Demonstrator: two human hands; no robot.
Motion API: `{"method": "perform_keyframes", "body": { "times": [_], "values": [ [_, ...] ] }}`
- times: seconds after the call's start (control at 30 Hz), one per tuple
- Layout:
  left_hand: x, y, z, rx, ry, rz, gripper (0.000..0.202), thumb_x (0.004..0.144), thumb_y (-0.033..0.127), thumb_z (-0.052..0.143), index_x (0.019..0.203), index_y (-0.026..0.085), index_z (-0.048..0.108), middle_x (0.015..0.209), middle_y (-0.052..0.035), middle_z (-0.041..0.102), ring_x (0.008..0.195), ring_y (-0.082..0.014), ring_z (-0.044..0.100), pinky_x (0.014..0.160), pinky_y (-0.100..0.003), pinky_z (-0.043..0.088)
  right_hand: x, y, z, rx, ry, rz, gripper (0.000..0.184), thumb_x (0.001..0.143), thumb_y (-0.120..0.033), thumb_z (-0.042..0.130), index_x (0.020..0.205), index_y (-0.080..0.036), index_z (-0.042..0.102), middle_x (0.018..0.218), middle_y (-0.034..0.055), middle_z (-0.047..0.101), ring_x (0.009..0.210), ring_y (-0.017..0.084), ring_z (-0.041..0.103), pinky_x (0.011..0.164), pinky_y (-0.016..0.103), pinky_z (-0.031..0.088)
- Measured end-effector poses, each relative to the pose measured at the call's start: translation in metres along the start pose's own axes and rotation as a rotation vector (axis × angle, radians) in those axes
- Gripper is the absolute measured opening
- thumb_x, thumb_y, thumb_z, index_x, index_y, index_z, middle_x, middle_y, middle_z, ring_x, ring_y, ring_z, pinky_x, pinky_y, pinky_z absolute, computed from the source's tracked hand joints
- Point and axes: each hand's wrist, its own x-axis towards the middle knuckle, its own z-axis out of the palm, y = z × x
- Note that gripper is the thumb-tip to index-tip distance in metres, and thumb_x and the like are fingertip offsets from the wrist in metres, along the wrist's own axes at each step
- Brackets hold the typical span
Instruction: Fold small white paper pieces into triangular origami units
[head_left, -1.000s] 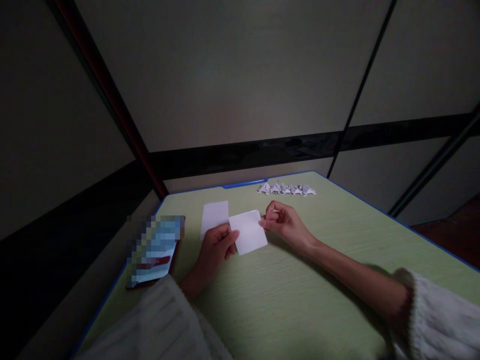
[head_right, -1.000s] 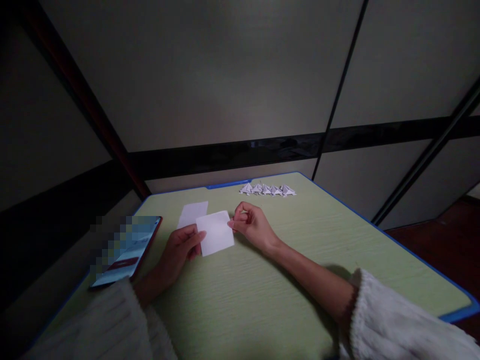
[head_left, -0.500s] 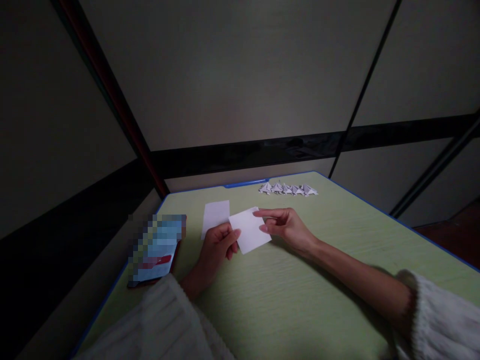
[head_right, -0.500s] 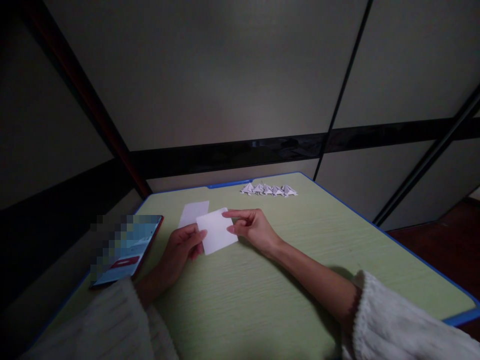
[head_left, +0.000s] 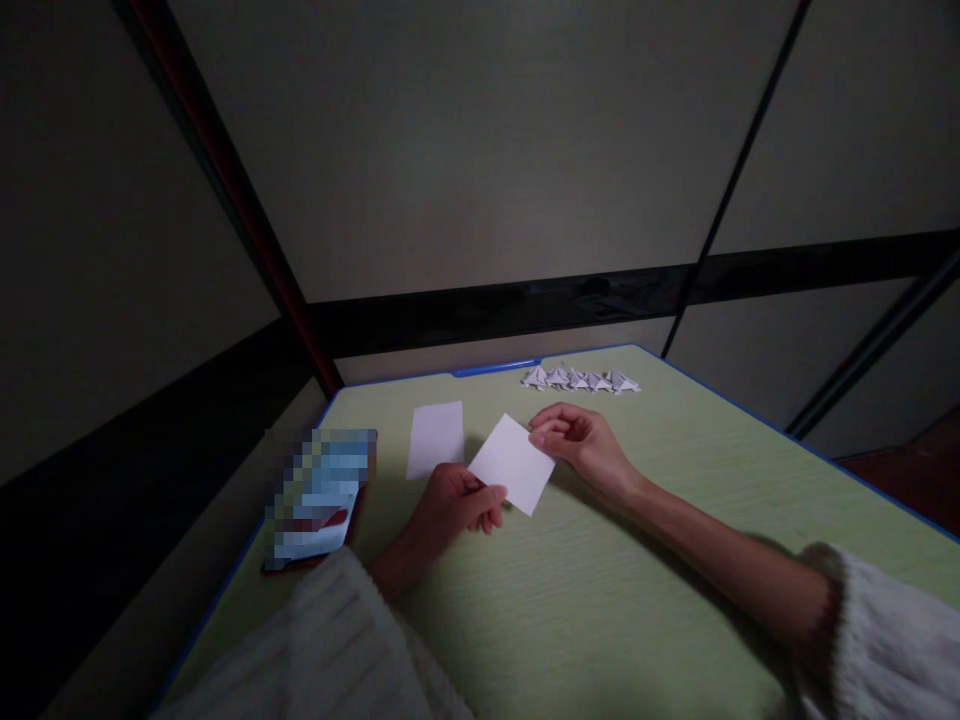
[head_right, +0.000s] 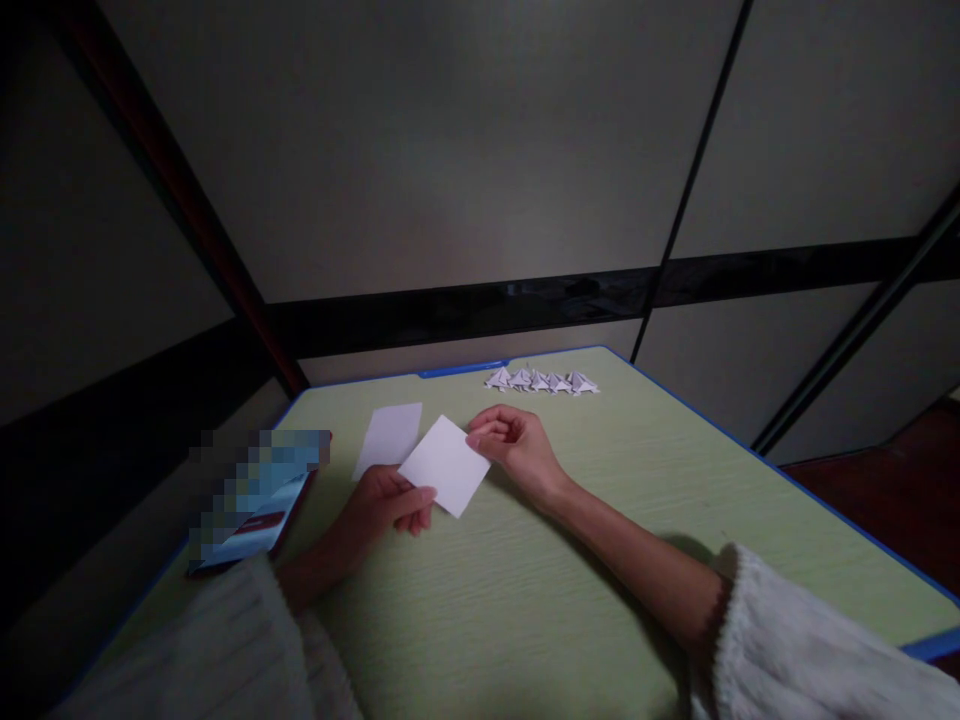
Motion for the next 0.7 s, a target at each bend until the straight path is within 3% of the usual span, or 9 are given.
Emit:
{"method": "perform_keyframes", "body": {
  "times": [0.07, 0.2, 0.37, 0.7],
  "values": [
    [0.001, -0.002, -0.001, -0.029, -0.065, -0.001, 0.022, 0.061, 0.026, 0.054, 0.045, 0.011, 0.054, 0.039, 0.0002, 0.053, 0.035, -0.0061, 0.042, 0.038, -0.019, 0.028, -0.001, -0.001, 0.000, -0.033, -0.037, 0.008, 0.011, 0.059, -0.018, 0.062, 0.063, -0.012, 0.055, 0.054, -0.0015, 0.054, 0.046, 0.005, 0.045, 0.045, 0.019, 0.031],
    [0.001, -0.003, -0.002, -0.128, -0.053, -0.022, 0.021, 0.061, 0.029, 0.054, 0.048, 0.012, 0.051, 0.039, 0.0026, 0.051, 0.035, -0.0066, 0.042, 0.039, -0.019, 0.030, -0.006, -0.005, 0.004, -0.075, -0.253, 0.088, 0.012, 0.060, -0.020, 0.062, 0.062, -0.011, 0.054, 0.051, -0.0029, 0.050, 0.043, 0.004, 0.041, 0.042, 0.018, 0.027],
    [0.000, -0.002, 0.001, -0.028, -0.116, -0.010, 0.018, 0.059, 0.026, 0.056, 0.048, 0.012, 0.053, 0.040, 0.0047, 0.046, 0.039, -0.0054, 0.039, 0.040, -0.018, 0.027, -0.013, -0.004, 0.009, -0.114, -0.514, 0.149, 0.017, 0.061, -0.021, 0.062, 0.063, -0.011, 0.049, 0.054, -0.0038, 0.048, 0.047, 0.003, 0.041, 0.045, 0.017, 0.027],
    [0.000, -0.003, 0.000, 0.008, -0.218, -0.035, 0.017, 0.058, 0.026, 0.051, 0.045, 0.014, 0.049, 0.036, 0.0062, 0.043, 0.034, -0.0048, 0.038, 0.036, -0.017, 0.028, -0.015, -0.008, 0.009, -0.142, -0.628, 0.142, 0.018, 0.064, -0.021, 0.060, 0.065, -0.012, 0.044, 0.057, -0.0041, 0.046, 0.049, 0.003, 0.040, 0.044, 0.016, 0.027]
  ]
}}
